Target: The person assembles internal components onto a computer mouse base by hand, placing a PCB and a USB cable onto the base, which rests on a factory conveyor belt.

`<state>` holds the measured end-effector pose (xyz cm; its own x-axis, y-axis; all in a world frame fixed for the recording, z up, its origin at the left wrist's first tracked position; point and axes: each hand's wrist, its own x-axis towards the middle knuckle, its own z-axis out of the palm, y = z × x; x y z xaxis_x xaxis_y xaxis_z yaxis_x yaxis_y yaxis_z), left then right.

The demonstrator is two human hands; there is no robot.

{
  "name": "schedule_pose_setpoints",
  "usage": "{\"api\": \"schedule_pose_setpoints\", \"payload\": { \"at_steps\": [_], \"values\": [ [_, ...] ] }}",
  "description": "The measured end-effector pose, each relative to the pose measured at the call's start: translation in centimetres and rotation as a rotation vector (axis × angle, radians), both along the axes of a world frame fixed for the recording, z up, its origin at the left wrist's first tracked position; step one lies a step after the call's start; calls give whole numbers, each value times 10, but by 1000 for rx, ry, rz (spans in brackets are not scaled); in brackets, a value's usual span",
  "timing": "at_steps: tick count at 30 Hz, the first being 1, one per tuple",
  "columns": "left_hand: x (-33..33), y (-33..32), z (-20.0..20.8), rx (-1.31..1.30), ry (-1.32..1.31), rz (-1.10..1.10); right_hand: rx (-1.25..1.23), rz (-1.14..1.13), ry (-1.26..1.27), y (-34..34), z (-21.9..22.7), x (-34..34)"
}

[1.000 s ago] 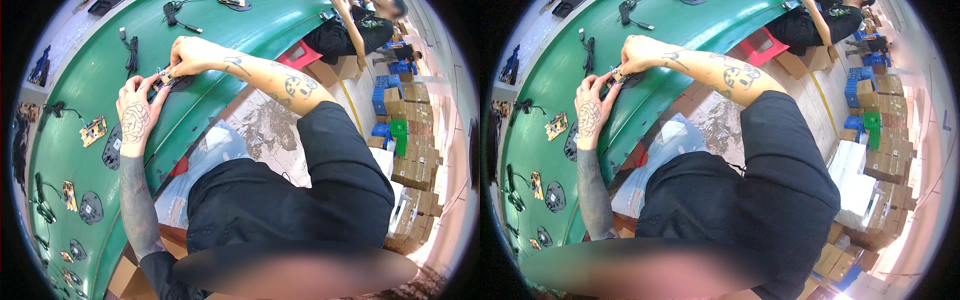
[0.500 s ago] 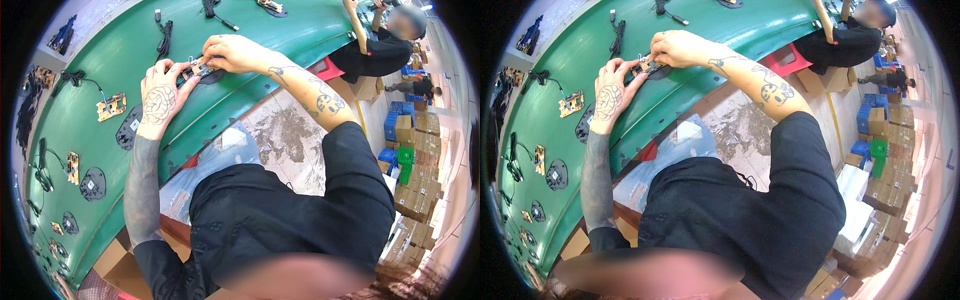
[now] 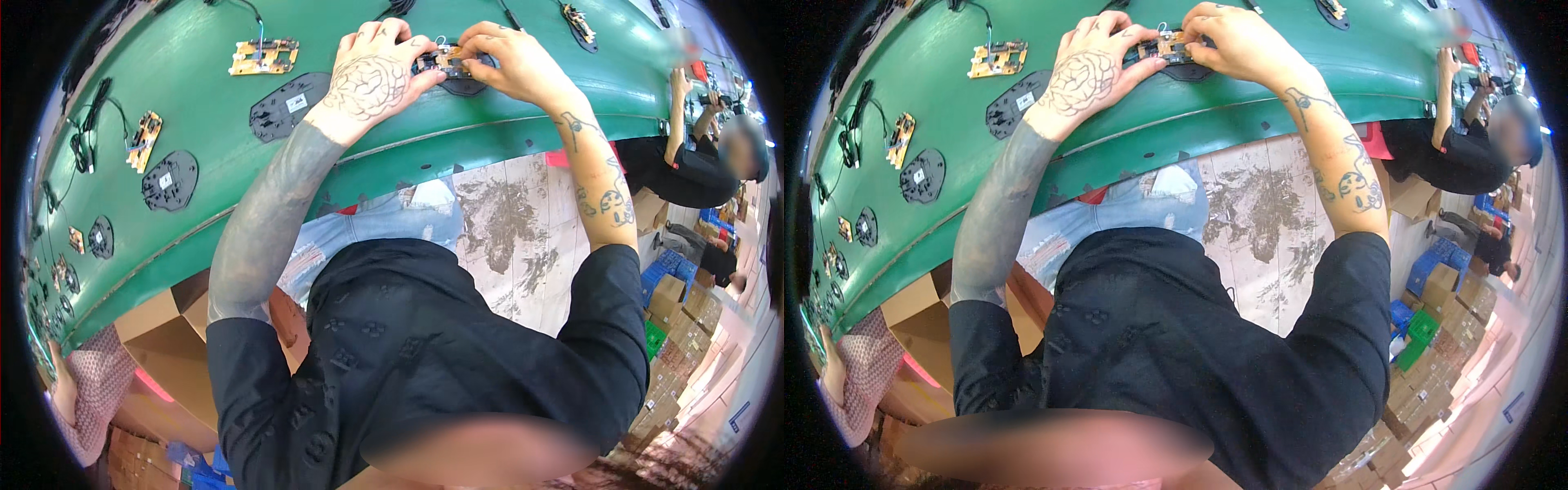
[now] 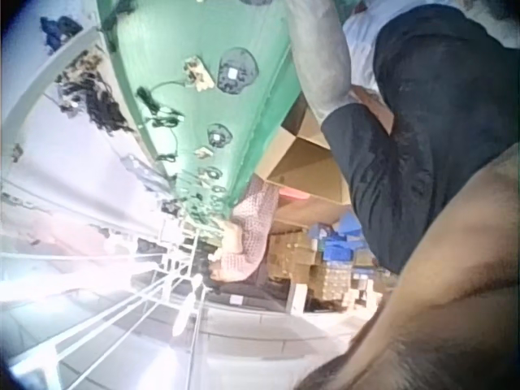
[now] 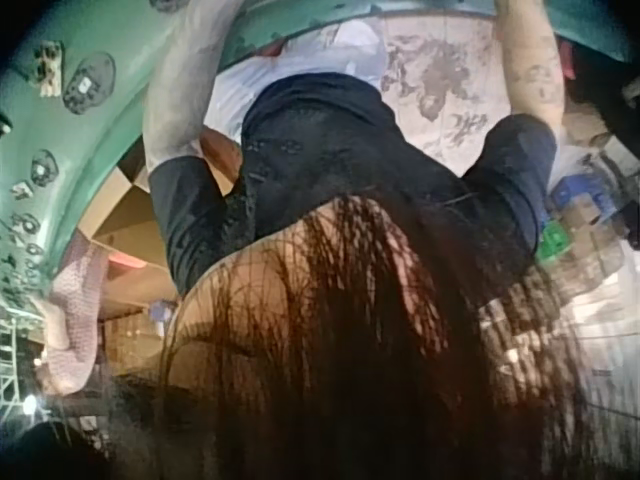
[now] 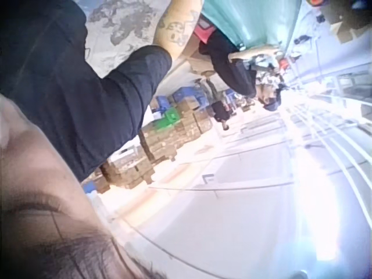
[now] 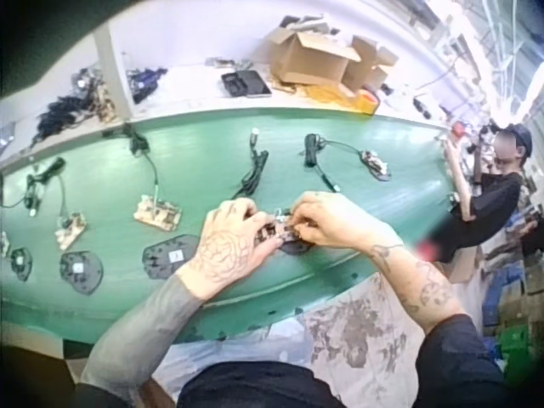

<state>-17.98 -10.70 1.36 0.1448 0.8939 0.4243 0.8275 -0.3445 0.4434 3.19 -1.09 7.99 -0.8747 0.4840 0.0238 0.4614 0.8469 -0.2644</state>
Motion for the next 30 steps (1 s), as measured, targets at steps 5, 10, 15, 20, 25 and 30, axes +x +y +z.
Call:
{"api": "schedule_pose_setpoints", "payload": {
  "at_steps": [5,10,15,20,25,30],
  "values": [
    [4,-1,18,17,-58,-47,-50,65,-23,16,6,6],
    [2,4,6,-6,7,-19,-132,66,20,14,19,0],
    [1,8,4,-66,80,-5,-206,77,38,20,14,2],
    [3,11,6,-54,89,-13,-204,69,33,23,14,2],
    [7,14,4,-49,103,-9,-217,85,-57,28,19,2],
    [11,8,20,-12,50,-16,-204,-14,-42,17,25,1]
  ]
}}
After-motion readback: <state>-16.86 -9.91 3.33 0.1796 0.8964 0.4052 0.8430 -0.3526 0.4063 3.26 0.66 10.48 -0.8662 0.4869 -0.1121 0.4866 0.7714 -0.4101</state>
